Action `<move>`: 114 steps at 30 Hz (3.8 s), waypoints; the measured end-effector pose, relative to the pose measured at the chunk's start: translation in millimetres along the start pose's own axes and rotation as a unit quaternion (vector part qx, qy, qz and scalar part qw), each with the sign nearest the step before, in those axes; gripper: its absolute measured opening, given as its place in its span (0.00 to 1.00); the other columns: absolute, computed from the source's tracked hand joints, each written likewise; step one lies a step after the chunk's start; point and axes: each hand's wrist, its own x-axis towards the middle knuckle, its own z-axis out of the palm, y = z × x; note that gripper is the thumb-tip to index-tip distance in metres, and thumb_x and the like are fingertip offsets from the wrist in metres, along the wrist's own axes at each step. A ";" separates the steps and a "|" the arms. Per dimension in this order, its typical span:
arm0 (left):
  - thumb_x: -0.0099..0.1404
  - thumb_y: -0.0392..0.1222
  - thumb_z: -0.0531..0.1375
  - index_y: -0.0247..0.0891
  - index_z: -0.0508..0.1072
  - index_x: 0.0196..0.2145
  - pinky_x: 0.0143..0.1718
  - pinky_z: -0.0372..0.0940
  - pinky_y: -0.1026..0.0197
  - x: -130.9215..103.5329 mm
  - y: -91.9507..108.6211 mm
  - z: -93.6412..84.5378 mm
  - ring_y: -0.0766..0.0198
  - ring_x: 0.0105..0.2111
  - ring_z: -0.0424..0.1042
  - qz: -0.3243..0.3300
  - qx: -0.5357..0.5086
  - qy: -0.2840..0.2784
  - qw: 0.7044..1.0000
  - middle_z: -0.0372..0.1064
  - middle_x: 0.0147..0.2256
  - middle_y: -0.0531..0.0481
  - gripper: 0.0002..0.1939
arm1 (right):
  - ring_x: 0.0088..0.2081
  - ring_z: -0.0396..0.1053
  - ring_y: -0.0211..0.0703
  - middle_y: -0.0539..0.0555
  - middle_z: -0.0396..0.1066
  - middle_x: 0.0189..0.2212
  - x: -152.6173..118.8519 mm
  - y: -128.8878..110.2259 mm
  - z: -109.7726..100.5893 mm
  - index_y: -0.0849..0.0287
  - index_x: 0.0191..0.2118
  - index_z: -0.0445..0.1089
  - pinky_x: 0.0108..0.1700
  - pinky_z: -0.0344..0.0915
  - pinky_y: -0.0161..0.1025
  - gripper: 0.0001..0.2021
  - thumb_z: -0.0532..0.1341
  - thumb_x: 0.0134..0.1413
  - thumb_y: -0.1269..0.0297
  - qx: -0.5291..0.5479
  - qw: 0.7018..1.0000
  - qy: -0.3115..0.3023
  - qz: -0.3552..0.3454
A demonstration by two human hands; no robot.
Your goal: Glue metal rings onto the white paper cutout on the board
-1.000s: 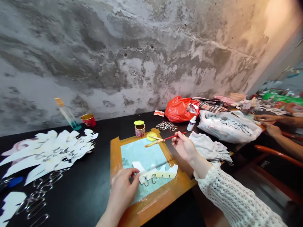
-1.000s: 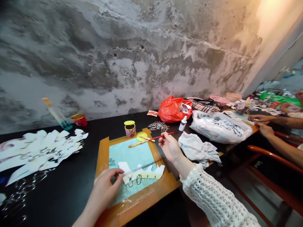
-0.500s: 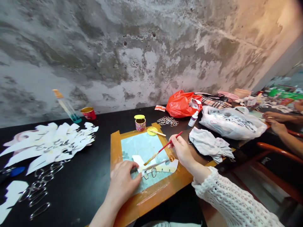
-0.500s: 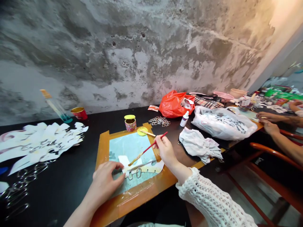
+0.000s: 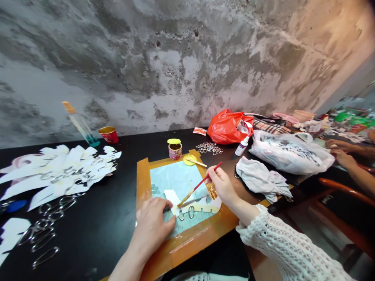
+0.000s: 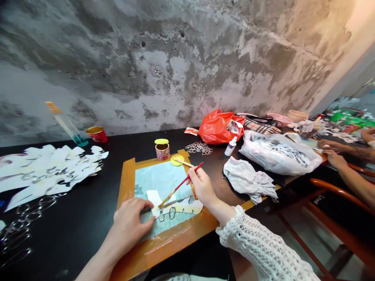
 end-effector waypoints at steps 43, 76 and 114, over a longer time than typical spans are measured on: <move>0.57 0.44 0.59 0.45 0.76 0.36 0.46 0.59 0.50 2.8 -11.2 1.3 0.49 0.46 0.69 0.005 -0.011 -0.003 1.000 0.74 0.40 0.47 0.09 | 0.35 0.74 0.45 0.54 0.76 0.29 87.3 -58.5 1.9 0.56 0.34 0.68 0.32 0.62 0.37 0.16 0.65 0.49 0.48 0.245 0.963 0.111 -0.034; 0.61 0.46 0.59 0.46 0.77 0.40 0.48 0.55 0.49 -2.2 -4.9 -3.7 0.50 0.47 0.67 0.045 0.013 -0.036 0.998 0.74 0.41 0.49 0.12 | 0.32 0.70 0.43 0.53 0.75 0.29 -43.9 -5.3 35.7 0.57 0.33 0.75 0.34 0.62 0.37 0.03 0.62 0.54 0.68 -0.377 0.871 -0.292 -0.113; 0.71 0.46 0.55 0.35 0.73 0.53 0.51 0.57 0.48 -39.2 -6.4 1.2 0.49 0.49 0.65 0.341 0.221 0.066 0.911 0.73 0.51 0.44 0.19 | 0.42 0.63 0.45 0.55 0.69 0.37 -30.9 10.5 42.8 0.61 0.37 0.72 0.47 0.62 0.39 0.02 0.61 0.60 0.70 -0.446 0.802 -0.298 -0.262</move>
